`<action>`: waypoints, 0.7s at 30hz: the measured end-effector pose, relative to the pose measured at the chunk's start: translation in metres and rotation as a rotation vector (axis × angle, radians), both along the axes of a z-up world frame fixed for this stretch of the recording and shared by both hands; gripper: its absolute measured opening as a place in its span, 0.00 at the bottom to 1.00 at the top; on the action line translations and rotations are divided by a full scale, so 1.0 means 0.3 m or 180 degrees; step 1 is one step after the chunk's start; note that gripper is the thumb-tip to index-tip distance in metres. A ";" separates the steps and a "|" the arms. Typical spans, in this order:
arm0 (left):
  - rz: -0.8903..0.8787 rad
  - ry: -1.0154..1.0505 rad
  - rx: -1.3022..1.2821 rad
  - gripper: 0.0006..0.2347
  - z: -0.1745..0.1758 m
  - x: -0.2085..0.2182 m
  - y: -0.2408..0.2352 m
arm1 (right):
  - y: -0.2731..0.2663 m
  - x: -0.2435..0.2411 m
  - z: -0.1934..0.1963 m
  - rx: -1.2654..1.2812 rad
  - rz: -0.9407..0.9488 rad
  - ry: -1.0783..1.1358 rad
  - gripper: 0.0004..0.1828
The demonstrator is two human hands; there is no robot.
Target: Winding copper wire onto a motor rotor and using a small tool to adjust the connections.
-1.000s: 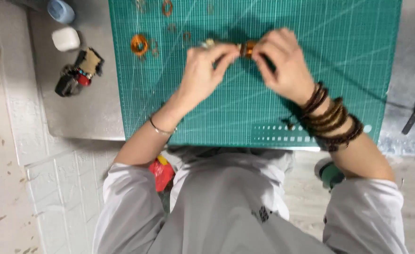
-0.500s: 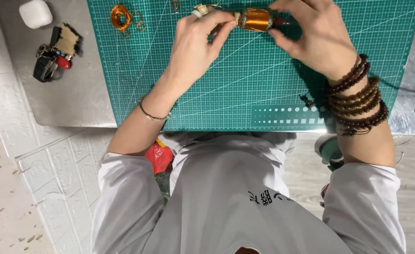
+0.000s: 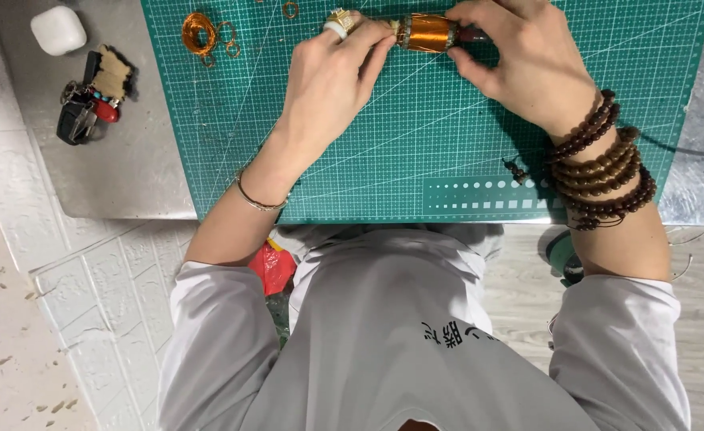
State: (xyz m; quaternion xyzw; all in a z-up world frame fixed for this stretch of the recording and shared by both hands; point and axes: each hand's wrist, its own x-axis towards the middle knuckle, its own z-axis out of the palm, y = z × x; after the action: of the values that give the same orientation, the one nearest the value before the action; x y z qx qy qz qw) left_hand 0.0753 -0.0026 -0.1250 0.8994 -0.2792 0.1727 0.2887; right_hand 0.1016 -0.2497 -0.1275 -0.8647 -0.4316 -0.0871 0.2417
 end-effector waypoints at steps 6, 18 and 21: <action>0.0055 0.0075 0.0156 0.05 0.003 -0.003 -0.002 | 0.009 0.007 0.007 0.0108 0.0099 -0.0008 0.13; -0.0043 0.0110 -0.0145 0.04 0.005 0.009 -0.017 | 0.036 -0.003 0.041 0.0081 -0.0153 0.0365 0.15; -0.0117 0.0119 -0.0268 0.03 -0.006 0.011 -0.017 | 0.037 -0.007 0.039 0.0100 -0.0149 0.0418 0.15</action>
State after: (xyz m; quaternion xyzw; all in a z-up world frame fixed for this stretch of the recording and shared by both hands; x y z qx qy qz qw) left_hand 0.0785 -0.0076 -0.1270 0.8842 -0.2828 0.1620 0.3346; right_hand 0.0994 -0.2386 -0.1159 -0.8745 -0.3931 -0.0426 0.2810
